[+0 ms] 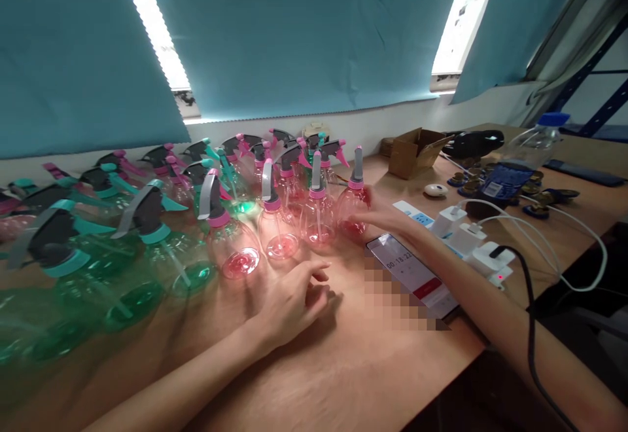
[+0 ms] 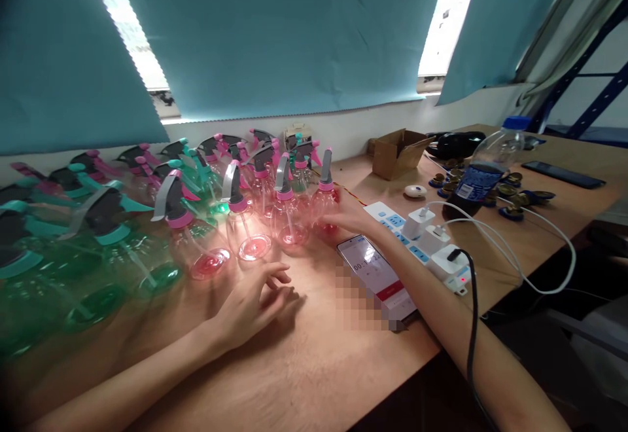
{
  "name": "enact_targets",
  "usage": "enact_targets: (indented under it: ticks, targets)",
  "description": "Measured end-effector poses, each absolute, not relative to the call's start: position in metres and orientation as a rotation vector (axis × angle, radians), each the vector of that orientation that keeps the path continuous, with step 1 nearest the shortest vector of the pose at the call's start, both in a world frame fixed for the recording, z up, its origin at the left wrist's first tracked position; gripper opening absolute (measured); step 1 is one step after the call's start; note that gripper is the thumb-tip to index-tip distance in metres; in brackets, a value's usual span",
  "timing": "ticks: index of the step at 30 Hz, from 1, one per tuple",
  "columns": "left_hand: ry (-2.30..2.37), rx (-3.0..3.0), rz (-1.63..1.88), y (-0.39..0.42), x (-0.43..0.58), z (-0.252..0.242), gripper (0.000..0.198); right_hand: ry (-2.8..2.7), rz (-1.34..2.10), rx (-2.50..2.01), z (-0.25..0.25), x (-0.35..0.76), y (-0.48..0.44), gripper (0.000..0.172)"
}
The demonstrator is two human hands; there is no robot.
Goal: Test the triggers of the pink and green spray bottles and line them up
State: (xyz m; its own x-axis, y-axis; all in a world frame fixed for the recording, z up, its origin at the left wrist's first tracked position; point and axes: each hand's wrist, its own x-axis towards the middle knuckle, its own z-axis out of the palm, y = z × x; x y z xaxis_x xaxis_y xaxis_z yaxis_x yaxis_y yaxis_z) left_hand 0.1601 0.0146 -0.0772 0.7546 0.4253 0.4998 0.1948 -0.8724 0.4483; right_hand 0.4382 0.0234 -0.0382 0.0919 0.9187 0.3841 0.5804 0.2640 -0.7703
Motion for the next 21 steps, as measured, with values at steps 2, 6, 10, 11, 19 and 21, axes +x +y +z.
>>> enact_targets:
  ticks: [2,6,10,11,19,21]
  targets:
    - [0.484,2.573,0.854,0.014,0.16,-0.077,0.033,-1.589,0.443,-1.43,-0.039,0.438,0.024,0.053]
    - [0.501,2.564,0.857,0.013,0.16,-0.076,0.032,-1.563,0.43,-1.473,-0.04,0.439,0.02,0.07]
    - [0.511,2.572,0.869,0.014,0.16,-0.077,0.033,-1.441,0.369,-1.577,-0.04,0.434,-0.005,0.093]
    - [0.511,2.575,0.875,0.014,0.16,-0.078,0.034,-1.367,0.328,-1.635,-0.04,0.428,-0.015,0.096]
    - [0.511,2.631,0.949,0.006,0.13,-0.078,0.025,-1.619,0.325,-1.473,-0.044,0.316,-0.092,0.053]
    - [0.52,2.659,0.963,0.003,0.108,-0.075,0.022,-1.747,0.424,-1.412,-0.043,0.288,-0.093,0.045]
